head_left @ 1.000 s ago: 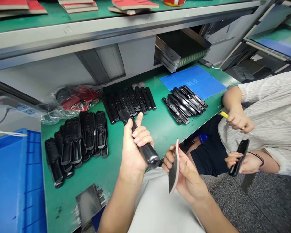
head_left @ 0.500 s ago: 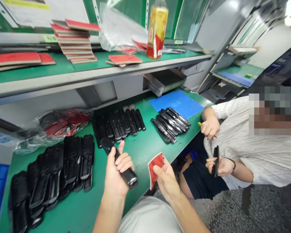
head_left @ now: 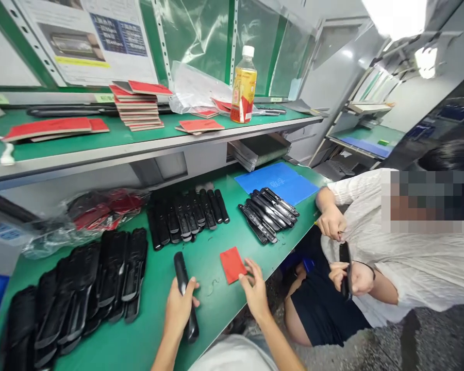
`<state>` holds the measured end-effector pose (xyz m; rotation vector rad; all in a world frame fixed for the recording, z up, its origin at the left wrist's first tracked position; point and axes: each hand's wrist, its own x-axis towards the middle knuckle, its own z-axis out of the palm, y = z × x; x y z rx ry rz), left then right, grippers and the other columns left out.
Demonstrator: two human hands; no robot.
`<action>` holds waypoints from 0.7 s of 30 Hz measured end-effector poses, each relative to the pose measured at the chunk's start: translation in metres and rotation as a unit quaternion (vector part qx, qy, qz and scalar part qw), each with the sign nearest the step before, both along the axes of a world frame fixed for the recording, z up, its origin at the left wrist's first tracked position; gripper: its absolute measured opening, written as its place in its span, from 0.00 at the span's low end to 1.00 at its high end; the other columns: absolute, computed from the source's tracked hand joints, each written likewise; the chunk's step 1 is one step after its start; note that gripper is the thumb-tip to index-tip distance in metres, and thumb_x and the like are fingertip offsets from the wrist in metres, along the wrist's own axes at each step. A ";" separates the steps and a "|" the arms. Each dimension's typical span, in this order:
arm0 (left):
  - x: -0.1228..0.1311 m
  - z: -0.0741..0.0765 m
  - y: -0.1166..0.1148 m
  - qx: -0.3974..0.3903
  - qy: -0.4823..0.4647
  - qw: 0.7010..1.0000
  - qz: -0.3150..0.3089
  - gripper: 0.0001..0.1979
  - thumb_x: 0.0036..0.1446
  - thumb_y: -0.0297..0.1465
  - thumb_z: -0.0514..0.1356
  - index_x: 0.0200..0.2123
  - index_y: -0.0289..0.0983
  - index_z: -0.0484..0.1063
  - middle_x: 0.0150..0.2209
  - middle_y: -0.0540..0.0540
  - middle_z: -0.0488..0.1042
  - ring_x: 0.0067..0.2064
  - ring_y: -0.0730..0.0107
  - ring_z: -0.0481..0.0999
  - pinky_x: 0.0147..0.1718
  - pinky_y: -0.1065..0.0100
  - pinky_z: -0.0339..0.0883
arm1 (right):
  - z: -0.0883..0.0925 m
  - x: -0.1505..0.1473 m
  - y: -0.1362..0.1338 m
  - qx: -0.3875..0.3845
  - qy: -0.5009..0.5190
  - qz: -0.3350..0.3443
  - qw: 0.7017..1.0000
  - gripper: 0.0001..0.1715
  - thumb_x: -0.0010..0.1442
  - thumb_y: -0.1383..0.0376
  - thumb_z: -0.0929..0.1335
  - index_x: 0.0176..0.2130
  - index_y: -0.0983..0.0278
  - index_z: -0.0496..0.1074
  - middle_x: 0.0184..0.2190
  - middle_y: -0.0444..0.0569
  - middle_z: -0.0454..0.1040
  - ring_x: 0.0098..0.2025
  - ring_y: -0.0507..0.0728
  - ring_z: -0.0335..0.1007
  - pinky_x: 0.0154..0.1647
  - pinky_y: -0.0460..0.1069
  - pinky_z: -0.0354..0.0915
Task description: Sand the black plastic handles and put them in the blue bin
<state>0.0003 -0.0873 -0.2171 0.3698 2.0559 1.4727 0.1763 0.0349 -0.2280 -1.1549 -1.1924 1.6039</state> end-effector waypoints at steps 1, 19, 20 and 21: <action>-0.003 0.003 -0.002 -0.002 0.009 1.000 0.006 0.21 0.54 0.50 0.59 0.40 0.39 0.66 0.32 0.46 0.79 0.18 0.67 0.73 0.18 0.67 0.61 | -0.001 0.006 -0.002 0.020 -0.017 -0.002 1.000 0.27 0.48 0.53 0.76 0.45 0.61 0.78 0.56 0.55 0.73 0.56 0.66 0.69 0.55 0.58 0.67; 0.008 0.040 -0.098 0.018 0.015 0.986 0.162 0.14 0.59 0.43 0.58 0.42 0.40 0.65 0.34 0.51 0.77 0.19 0.75 0.71 0.21 0.70 0.64 | 0.007 -0.042 -0.059 0.188 -0.139 0.329 0.915 0.24 0.68 0.53 0.61 0.55 0.61 0.74 0.64 0.57 0.65 0.66 0.65 0.59 0.67 0.66 0.53; 0.010 0.049 -0.107 0.024 0.017 0.983 0.182 0.15 0.59 0.43 0.59 0.44 0.40 0.66 0.34 0.51 0.76 0.20 0.75 0.71 0.21 0.70 0.65 | 0.010 -0.049 -0.075 0.204 -0.140 0.352 0.903 0.24 0.68 0.53 0.61 0.55 0.60 0.74 0.63 0.56 0.68 0.65 0.64 0.62 0.66 0.64 0.56; 0.012 0.058 -0.117 0.031 0.020 0.977 0.208 0.16 0.59 0.43 0.59 0.46 0.41 0.66 0.34 0.52 0.76 0.20 0.75 0.71 0.21 0.70 0.65 | 0.014 -0.055 -0.091 0.221 -0.137 0.384 0.886 0.22 0.67 0.53 0.63 0.53 0.59 0.75 0.59 0.54 0.72 0.61 0.63 0.67 0.63 0.60 0.62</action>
